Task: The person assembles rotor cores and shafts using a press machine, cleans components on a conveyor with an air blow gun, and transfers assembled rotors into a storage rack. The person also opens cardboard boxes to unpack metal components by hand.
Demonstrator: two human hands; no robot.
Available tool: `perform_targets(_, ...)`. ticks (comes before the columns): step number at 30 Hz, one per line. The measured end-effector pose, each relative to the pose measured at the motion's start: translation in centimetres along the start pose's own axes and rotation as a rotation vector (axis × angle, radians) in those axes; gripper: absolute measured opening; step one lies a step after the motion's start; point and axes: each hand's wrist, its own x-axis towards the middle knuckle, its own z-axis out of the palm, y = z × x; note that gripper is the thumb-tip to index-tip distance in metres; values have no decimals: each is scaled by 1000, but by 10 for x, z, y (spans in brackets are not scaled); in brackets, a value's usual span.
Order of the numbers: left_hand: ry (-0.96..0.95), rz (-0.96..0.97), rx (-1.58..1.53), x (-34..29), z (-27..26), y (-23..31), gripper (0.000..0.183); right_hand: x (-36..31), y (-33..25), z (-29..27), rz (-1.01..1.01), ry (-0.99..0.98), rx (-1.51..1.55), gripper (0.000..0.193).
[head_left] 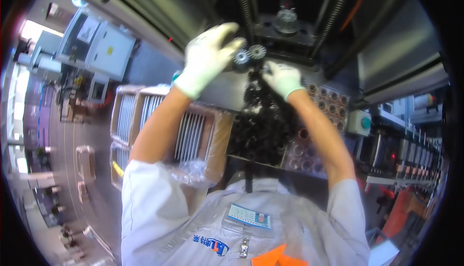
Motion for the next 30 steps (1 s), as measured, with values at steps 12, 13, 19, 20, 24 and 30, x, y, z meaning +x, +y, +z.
perform_targets(12,-553,-678,306,-305,53,-124,39,-26,-3,-33,-53,34,266,25)
perform_targets(13,-551,-735,312,-314,60,-123,38,-34,-5,-40,-95,54,398,24)
perform_targets(19,-538,-764,202,-325,53,-125,48,-55,8,-26,-11,145,731,23)
perform_targets(20,-513,-742,177,-325,49,-123,52,-57,10,-25,-32,221,783,19)
perform_targets(24,-476,-1068,-380,-363,17,-131,50,-52,11,-33,22,251,1022,24)
perform_targets(30,-732,-1101,-713,-391,-24,-114,16,-4,5,-116,52,360,1184,29)
